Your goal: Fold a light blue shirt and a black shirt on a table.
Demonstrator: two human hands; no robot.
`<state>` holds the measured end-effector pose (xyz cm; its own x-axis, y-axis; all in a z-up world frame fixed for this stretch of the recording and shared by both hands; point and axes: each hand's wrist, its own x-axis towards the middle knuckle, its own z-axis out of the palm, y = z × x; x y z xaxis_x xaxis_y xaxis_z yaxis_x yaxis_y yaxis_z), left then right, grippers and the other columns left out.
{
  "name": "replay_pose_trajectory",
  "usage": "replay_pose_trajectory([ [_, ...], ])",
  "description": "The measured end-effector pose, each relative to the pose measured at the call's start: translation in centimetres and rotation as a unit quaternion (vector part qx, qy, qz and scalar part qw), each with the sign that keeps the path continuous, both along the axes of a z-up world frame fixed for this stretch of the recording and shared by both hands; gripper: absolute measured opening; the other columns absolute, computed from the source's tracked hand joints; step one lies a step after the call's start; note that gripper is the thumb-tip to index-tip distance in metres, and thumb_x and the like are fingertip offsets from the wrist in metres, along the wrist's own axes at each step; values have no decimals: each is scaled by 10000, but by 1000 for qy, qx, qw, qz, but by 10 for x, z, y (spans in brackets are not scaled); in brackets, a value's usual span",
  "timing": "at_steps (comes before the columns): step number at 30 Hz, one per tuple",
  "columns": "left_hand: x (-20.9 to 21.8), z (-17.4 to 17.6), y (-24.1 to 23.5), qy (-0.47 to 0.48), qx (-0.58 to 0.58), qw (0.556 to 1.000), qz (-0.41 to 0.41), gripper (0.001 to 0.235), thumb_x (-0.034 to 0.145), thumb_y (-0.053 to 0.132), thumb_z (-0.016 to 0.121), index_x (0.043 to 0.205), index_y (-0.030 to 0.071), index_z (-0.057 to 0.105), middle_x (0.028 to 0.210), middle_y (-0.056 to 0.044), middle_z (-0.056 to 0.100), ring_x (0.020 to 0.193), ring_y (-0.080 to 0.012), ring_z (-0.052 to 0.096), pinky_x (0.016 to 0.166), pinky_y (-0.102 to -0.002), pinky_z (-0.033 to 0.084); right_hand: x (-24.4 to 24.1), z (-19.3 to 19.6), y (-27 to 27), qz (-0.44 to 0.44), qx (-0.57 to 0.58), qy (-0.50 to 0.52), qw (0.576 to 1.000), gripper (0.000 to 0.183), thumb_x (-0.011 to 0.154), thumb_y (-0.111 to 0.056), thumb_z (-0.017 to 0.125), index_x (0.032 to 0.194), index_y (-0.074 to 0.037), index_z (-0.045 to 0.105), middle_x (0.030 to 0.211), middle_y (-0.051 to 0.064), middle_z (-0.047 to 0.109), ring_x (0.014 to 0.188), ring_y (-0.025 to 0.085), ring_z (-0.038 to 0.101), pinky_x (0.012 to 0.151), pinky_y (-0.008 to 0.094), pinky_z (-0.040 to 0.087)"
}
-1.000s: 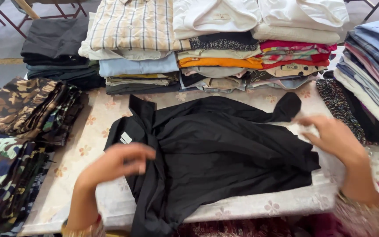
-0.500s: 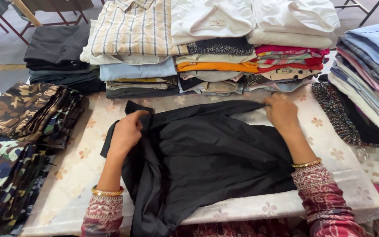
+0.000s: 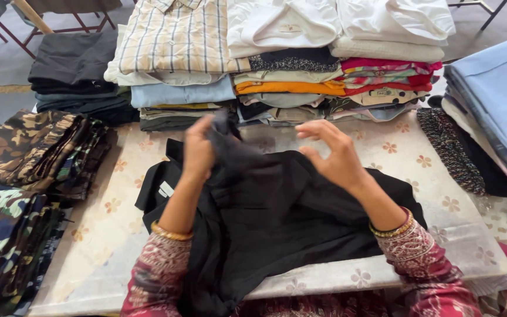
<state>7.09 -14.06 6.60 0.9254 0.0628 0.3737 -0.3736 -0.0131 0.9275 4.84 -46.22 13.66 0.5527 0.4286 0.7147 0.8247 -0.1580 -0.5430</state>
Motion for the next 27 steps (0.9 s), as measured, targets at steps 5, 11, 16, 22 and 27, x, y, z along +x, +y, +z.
replay_pose_trajectory([
  [5, -30, 47, 33, -157, -258, 953, 30, 144, 1109, 59, 536, 1105, 28, 676, 987, -103, 712, 849, -205, 720, 815, -350, 601, 51, -82, -58, -124, -279, 52, 951, 588, 776, -289, 836, 1297, -85, 656, 1186, 159, 716, 1078, 344, 672, 907, 425, 526],
  [11, -14, -10, 89, -145, -316, 930, -123, 419, 1053, 290, 514, 1435, 121, 545, 1207, -184, 682, 926, -366, 723, 844, -542, 596, 64, -123, -92, -64, -298, 280, 910, 513, 790, -394, 799, 1253, -197, 696, 1097, 114, 773, 1039, 268, 749, 917, 382, 575],
  [16, -9, -74, 136, 41, -388, 905, -171, 694, 1060, 667, 356, 1526, 158, 430, 1320, -236, 643, 1163, -456, 629, 1041, -740, 409, 64, -108, -117, -64, -353, 260, 897, 489, 759, -362, 828, 1194, -169, 717, 1066, 121, 770, 986, 297, 729, 864, 388, 556],
  [22, -25, -4, 118, -89, -377, 919, -70, 775, 974, 706, 330, 1519, 167, 447, 1564, -136, 517, 1481, -403, 493, 1191, -767, 311, 73, -95, -146, -262, -307, 164, 900, 284, 848, -331, 792, 1049, -133, 762, 963, 119, 762, 915, 317, 722, 817, 410, 543],
  [27, 19, -19, 121, -190, -305, 933, -16, 747, 1052, 681, 397, 1545, 122, 461, 1591, -123, 533, 1518, -340, 514, 1238, -640, 390, 69, -82, -117, -459, -168, -94, 867, 185, 901, -215, 764, 1067, -136, 741, 1051, 93, 713, 1037, 326, 648, 906, 462, 485],
])
